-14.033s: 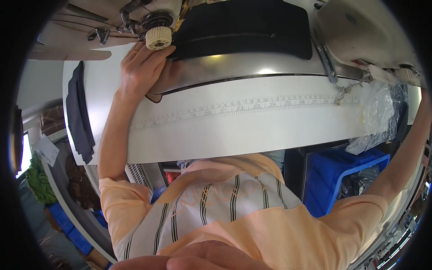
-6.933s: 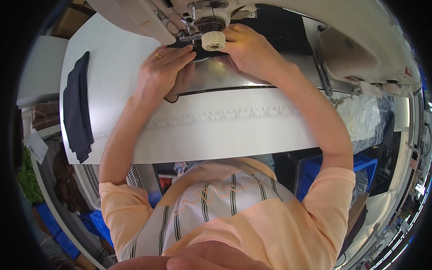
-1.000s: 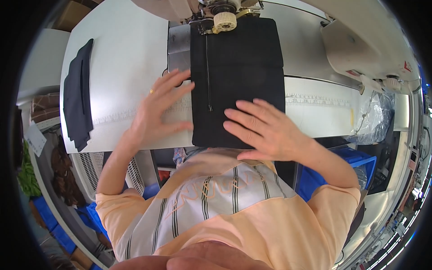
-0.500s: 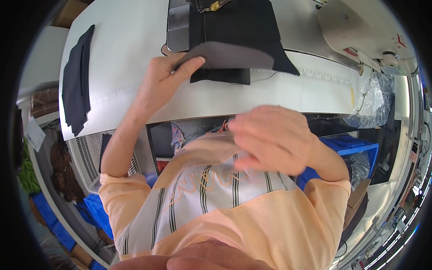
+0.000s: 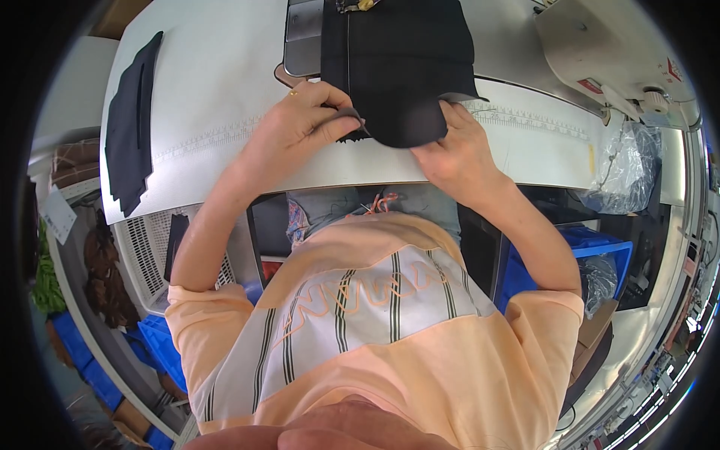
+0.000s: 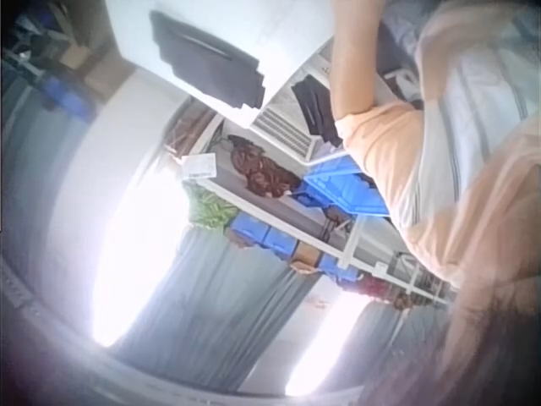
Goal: The person is using an industrial sewing machine to stitch together black material pieces, aligning them precisely and trimming excess thread.
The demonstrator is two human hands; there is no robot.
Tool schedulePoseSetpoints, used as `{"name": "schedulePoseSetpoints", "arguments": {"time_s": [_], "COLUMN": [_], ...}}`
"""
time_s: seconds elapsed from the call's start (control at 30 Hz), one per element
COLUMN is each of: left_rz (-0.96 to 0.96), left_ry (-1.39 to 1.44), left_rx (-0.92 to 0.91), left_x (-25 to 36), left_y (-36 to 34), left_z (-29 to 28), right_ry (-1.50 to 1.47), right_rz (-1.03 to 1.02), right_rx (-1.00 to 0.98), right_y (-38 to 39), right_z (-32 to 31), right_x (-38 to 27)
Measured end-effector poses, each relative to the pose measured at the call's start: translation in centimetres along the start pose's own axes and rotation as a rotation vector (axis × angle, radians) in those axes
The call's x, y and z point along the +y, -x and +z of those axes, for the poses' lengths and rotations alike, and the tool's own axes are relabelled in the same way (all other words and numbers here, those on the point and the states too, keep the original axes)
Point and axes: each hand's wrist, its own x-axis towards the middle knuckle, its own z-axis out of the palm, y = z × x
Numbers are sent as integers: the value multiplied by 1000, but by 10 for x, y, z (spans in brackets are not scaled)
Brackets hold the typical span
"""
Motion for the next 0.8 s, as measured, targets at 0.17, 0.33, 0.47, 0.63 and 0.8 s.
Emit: {"name": "schedulePoseSetpoints", "arguments": {"time_s": [0.17,0.33,0.47,0.63,0.8], "left_rz": [207,96,113,132,74], "left_ry": [-612,-590,-665,-695,-534], "left_rx": [81,51,65,119,114], "left_x": [9,18,19,16,14], "left_y": [34,46,44,46,51], "left_z": [18,23,25,27,26], "right_ry": [-23,-676,-162,0,-101], "right_rz": [130,77,125,78,7], "right_rx": [-336,-632,-85,-95,-204], "right_y": [13,-7,-52,-67,-44], "right_z": [-37,-76,-2,23,11], "right_x": [-35,-29,23,41,3]}}
